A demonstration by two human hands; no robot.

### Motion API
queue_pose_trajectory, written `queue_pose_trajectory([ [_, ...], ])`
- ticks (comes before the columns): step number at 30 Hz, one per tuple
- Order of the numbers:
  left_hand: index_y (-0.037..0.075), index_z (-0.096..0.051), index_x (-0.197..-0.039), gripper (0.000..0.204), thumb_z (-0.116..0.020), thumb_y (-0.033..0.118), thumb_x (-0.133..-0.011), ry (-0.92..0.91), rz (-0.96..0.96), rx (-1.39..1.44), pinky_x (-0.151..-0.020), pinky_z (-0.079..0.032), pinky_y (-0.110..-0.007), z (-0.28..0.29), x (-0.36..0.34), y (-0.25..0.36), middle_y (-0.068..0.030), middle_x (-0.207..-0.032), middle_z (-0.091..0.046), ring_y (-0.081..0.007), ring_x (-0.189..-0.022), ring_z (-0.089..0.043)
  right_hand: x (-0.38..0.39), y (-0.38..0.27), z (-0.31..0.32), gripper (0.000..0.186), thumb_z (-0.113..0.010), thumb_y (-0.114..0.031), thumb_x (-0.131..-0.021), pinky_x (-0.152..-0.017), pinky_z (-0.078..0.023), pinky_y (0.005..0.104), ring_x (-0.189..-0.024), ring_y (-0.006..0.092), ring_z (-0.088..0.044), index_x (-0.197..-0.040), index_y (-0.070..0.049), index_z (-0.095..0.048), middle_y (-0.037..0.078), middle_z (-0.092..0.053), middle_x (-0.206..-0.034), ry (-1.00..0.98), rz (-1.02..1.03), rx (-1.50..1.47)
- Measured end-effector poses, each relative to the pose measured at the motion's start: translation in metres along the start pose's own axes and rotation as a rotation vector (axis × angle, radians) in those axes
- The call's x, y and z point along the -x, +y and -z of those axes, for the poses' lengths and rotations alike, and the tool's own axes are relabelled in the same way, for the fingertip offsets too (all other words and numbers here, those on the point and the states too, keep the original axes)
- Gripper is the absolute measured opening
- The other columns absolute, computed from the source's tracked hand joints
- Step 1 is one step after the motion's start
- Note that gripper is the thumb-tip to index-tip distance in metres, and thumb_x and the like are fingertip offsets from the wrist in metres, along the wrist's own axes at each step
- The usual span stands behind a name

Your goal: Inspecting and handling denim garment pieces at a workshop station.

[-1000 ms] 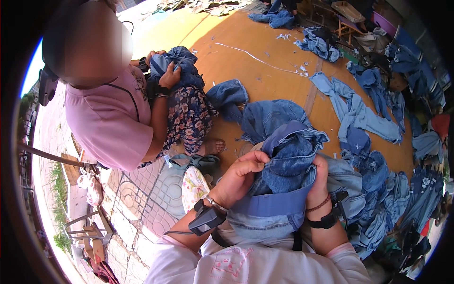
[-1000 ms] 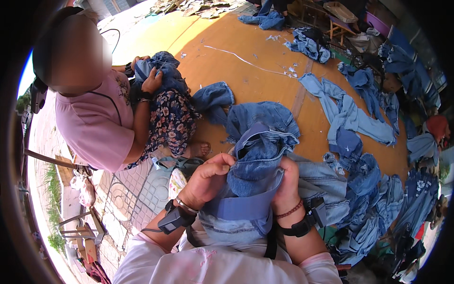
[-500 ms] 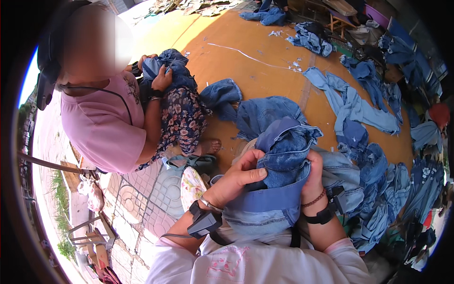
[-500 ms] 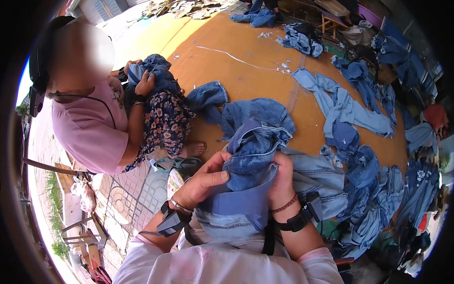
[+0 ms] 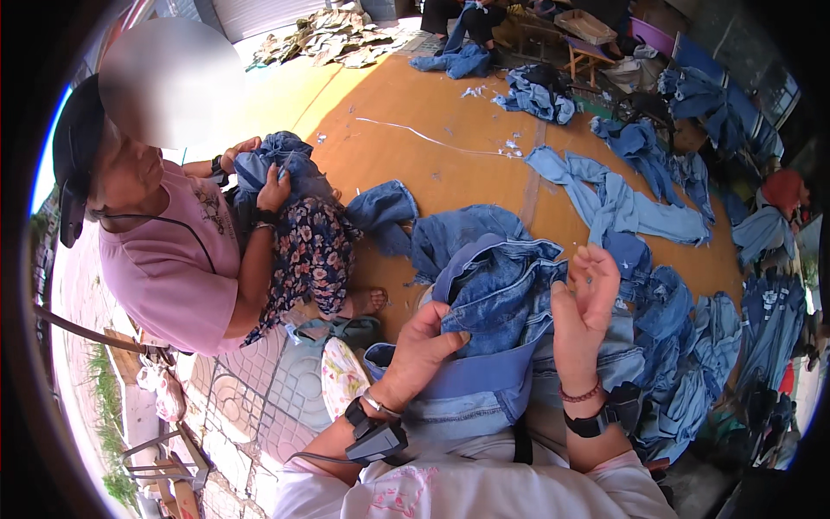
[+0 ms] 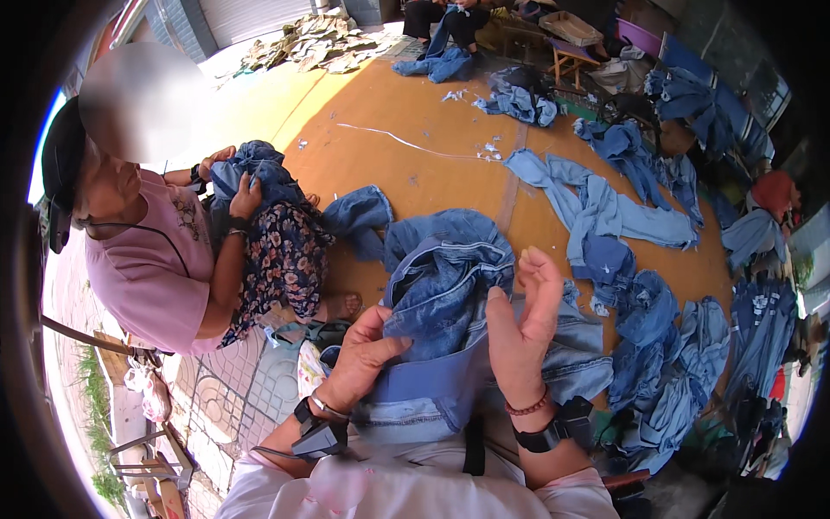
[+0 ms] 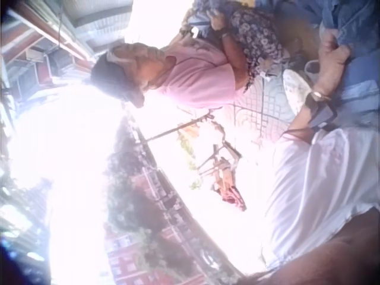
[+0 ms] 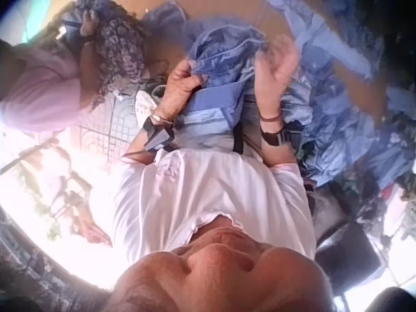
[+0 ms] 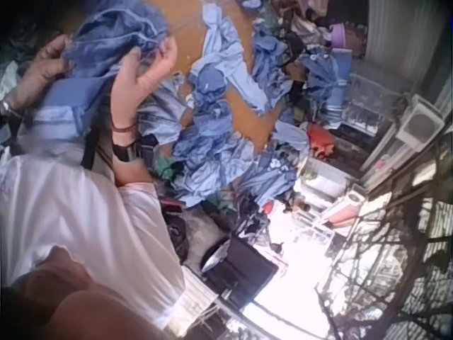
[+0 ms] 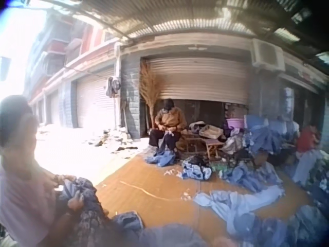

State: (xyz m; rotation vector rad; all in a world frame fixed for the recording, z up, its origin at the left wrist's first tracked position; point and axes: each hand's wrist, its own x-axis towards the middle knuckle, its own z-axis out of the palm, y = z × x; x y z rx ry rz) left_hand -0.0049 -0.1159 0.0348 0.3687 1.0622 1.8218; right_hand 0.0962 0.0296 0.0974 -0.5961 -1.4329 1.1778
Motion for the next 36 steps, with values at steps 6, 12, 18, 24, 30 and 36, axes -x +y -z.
queue_pose_trajectory([
  [6, 0.007, -0.053, -0.093, 0.020, -0.060, -0.004, -0.078, 0.008, -0.113, -0.227, -0.073, -0.040, -0.018, -0.017, 0.005, 0.013, 0.0037, -0.088, -0.056, -0.0037, -0.082, -0.049, -0.024, -0.041, -0.008, 0.026, -0.062, -0.015, -0.077, -0.098, -0.034, 0.0424, -0.108, 0.0357, -0.048, -0.101, -0.005, -0.060, 0.015, -0.055, -0.109, -0.850, 0.634, 0.654],
  [12, 0.005, -0.055, -0.085, 0.015, -0.062, -0.003, -0.075, 0.001, -0.091, -0.518, -0.066, -0.039, -0.018, -0.015, 0.008, 0.011, 0.0060, -0.079, -0.053, -0.0024, -0.072, -0.045, 0.004, 0.040, 0.019, 0.029, -0.063, -0.022, -0.078, -0.088, -0.041, 0.0409, -0.100, 0.0307, -0.052, -0.100, -0.003, -0.061, 0.012, -0.055, -0.109, -0.939, 0.165, 0.453],
  [18, 0.005, -0.044, -0.113, 0.048, -0.064, 0.001, -0.070, 0.011, -0.402, -0.935, -0.092, -0.032, -0.030, -0.060, -0.002, 0.046, -0.0068, -0.113, -0.044, -0.0171, -0.102, -0.041, 0.017, 0.057, 0.017, 0.015, -0.058, -0.011, -0.080, -0.083, -0.043, 0.0398, -0.092, 0.0307, -0.055, -0.091, -0.002, -0.059, 0.013, -0.058, -0.096, -0.691, 0.024, 0.205],
  [24, 0.004, -0.055, -0.102, 0.028, -0.063, 0.003, -0.075, -0.393, -0.462, -1.390, -0.089, -0.037, -0.038, -0.092, -0.055, 0.015, -0.0117, -0.103, -0.056, -0.0278, -0.099, -0.051, -0.004, 0.040, 0.064, 0.016, -0.057, -0.003, -0.079, -0.077, -0.046, 0.0377, -0.088, 0.0311, -0.057, -0.095, -0.001, -0.056, 0.013, -0.058, -0.094, -0.242, 0.101, 0.160],
  [30, 0.007, -0.060, -0.094, 0.015, -0.059, 0.007, -0.078, -0.487, -0.513, -1.726, -0.086, -0.033, -0.036, -0.072, -0.069, -0.027, -0.0073, -0.099, -0.060, -0.0254, -0.092, -0.052, -0.019, 0.078, 0.219, 0.020, -0.057, -0.005, -0.079, -0.071, -0.047, 0.0370, -0.084, 0.0314, -0.058, -0.098, -0.002, -0.058, 0.015, -0.058, -0.089, 0.340, -0.134, 0.758],
  [36, 0.006, -0.060, -0.094, 0.014, -0.057, 0.004, -0.080, -0.493, -0.519, -1.699, -0.085, -0.034, -0.037, -0.075, -0.077, -0.038, -0.0083, -0.098, -0.060, -0.0263, -0.093, -0.052, 0.080, 0.141, 0.370, 0.025, -0.058, -0.022, -0.074, -0.074, -0.047, 0.0449, -0.086, 0.0372, -0.059, -0.090, -0.002, -0.061, 0.020, -0.061, -0.090, 0.094, -0.860, 1.266],
])
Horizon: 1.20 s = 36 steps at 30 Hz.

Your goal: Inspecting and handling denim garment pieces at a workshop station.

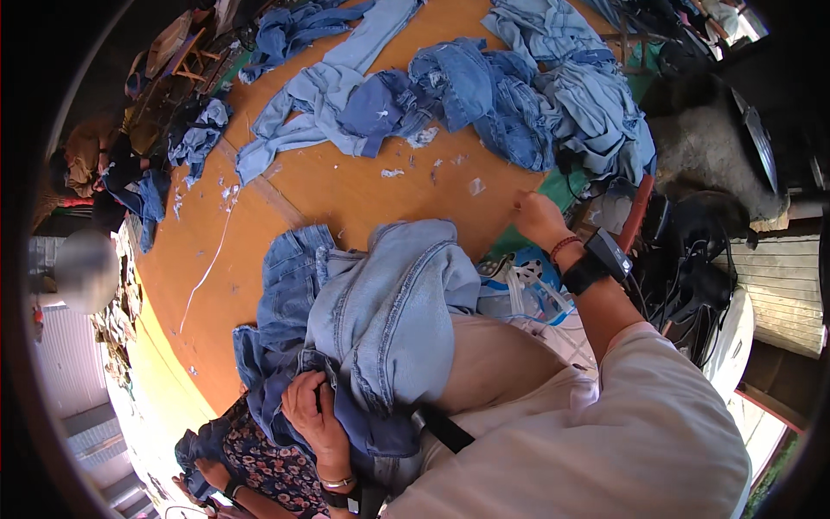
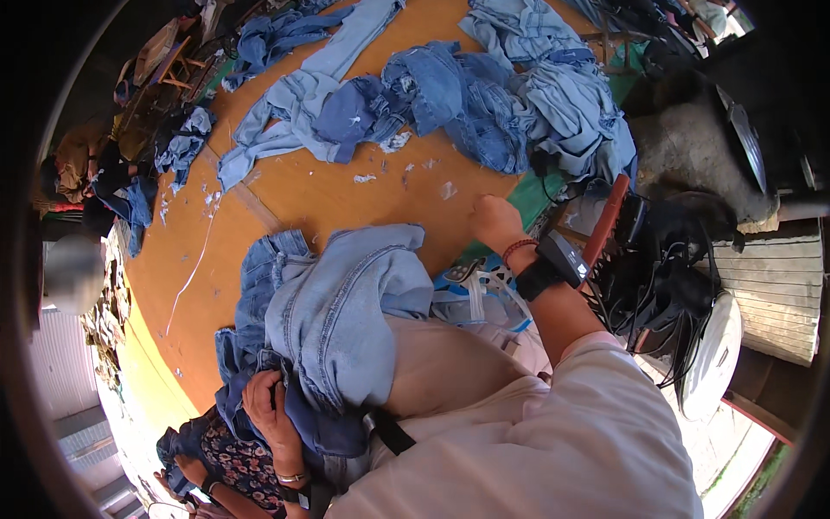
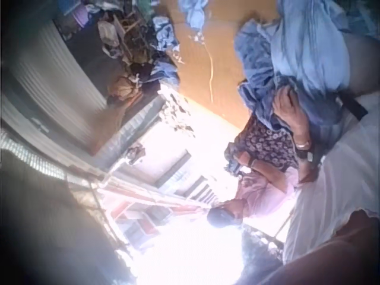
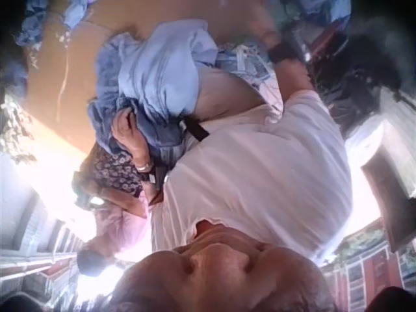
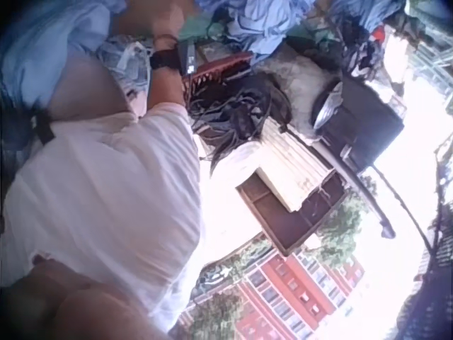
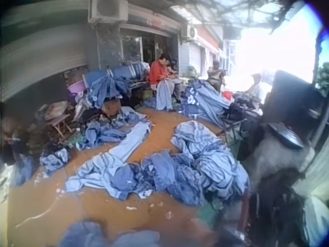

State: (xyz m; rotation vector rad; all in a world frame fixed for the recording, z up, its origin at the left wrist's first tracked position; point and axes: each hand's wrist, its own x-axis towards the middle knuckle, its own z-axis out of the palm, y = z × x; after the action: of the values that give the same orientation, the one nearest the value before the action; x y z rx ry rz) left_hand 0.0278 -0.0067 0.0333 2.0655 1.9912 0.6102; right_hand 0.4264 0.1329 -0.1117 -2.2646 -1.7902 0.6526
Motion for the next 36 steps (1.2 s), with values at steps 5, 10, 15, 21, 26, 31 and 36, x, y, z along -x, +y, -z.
queue_pose_trajectory([
  [5, 0.005, -0.058, -0.092, 0.014, -0.057, 0.004, -0.079, -0.014, 0.017, -0.024, -0.084, -0.034, -0.038, -0.004, -0.007, 0.000, -0.0095, -0.096, -0.059, -0.0275, -0.091, -0.051, 0.040, 0.029, -0.021, 0.025, -0.059, -0.022, -0.072, -0.074, -0.051, 0.0436, -0.084, 0.0367, -0.062, -0.082, 0.000, -0.066, 0.021, -0.064, -0.086, -0.401, -0.105, 0.195],
  [10, 0.004, -0.056, -0.091, 0.013, -0.057, 0.003, -0.078, -0.040, 0.047, -0.054, -0.084, -0.034, -0.038, -0.009, -0.012, -0.001, -0.0099, -0.095, -0.059, -0.0279, -0.090, -0.051, 0.066, -0.016, 0.006, 0.023, -0.060, -0.021, -0.072, -0.072, -0.052, 0.0421, -0.082, 0.0361, -0.063, -0.080, 0.000, -0.066, 0.019, -0.064, -0.088, -0.706, 0.032, 0.177],
  [15, 0.004, -0.055, -0.089, 0.011, -0.057, 0.004, -0.078, -0.039, 0.057, -0.056, -0.083, -0.035, -0.038, -0.012, -0.018, 0.002, -0.0105, -0.093, -0.058, -0.0284, -0.089, -0.051, 0.107, 0.022, -0.047, 0.015, -0.058, -0.016, -0.075, -0.070, -0.052, 0.0425, -0.081, 0.0347, -0.064, -0.080, -0.003, -0.064, 0.015, -0.060, -0.095, -0.416, 0.018, 0.277],
  [21, 0.004, -0.055, -0.088, 0.011, -0.058, 0.005, -0.078, -0.020, 0.072, -0.044, -0.083, -0.035, -0.038, -0.007, -0.014, 0.002, -0.0105, -0.092, -0.058, -0.0283, -0.088, -0.051, 0.099, 0.008, -0.038, 0.018, -0.057, -0.007, -0.072, -0.063, -0.050, 0.0442, -0.077, 0.0325, -0.063, -0.090, -0.005, -0.061, 0.015, -0.058, -0.093, -0.167, 0.088, 0.147],
  [26, 0.004, -0.056, -0.089, 0.010, -0.057, 0.004, -0.079, -0.017, 0.069, -0.030, -0.083, -0.034, -0.037, -0.009, -0.016, 0.004, -0.0099, -0.092, -0.058, -0.0277, -0.087, -0.051, 0.083, -0.026, -0.017, 0.019, -0.058, -0.004, -0.067, -0.060, -0.049, 0.0395, -0.067, 0.0284, -0.060, -0.085, -0.007, -0.059, 0.009, -0.053, -0.089, 0.100, 0.467, 0.033],
  [31, 0.005, -0.056, -0.089, 0.010, -0.056, 0.004, -0.079, -0.005, 0.050, -0.044, -0.083, -0.034, -0.037, -0.008, -0.012, 0.003, -0.0093, -0.092, -0.058, -0.0272, -0.087, -0.050, 0.086, -0.041, -0.022, 0.026, -0.058, -0.005, -0.064, -0.077, -0.044, 0.0370, -0.088, 0.0258, -0.055, -0.090, -0.005, -0.058, 0.008, -0.052, -0.094, 0.203, 0.687, 0.025],
  [36, 0.005, -0.056, -0.090, 0.010, -0.056, 0.004, -0.079, 0.004, 0.029, -0.052, -0.083, -0.034, -0.037, -0.008, -0.008, -0.001, -0.0092, -0.092, -0.058, -0.0270, -0.087, -0.050, 0.105, -0.047, -0.022, 0.035, -0.056, 0.003, -0.060, -0.079, -0.044, 0.0397, -0.091, 0.0309, -0.052, -0.094, -0.003, -0.059, 0.013, -0.055, -0.099, 0.132, 0.616, -0.162],
])
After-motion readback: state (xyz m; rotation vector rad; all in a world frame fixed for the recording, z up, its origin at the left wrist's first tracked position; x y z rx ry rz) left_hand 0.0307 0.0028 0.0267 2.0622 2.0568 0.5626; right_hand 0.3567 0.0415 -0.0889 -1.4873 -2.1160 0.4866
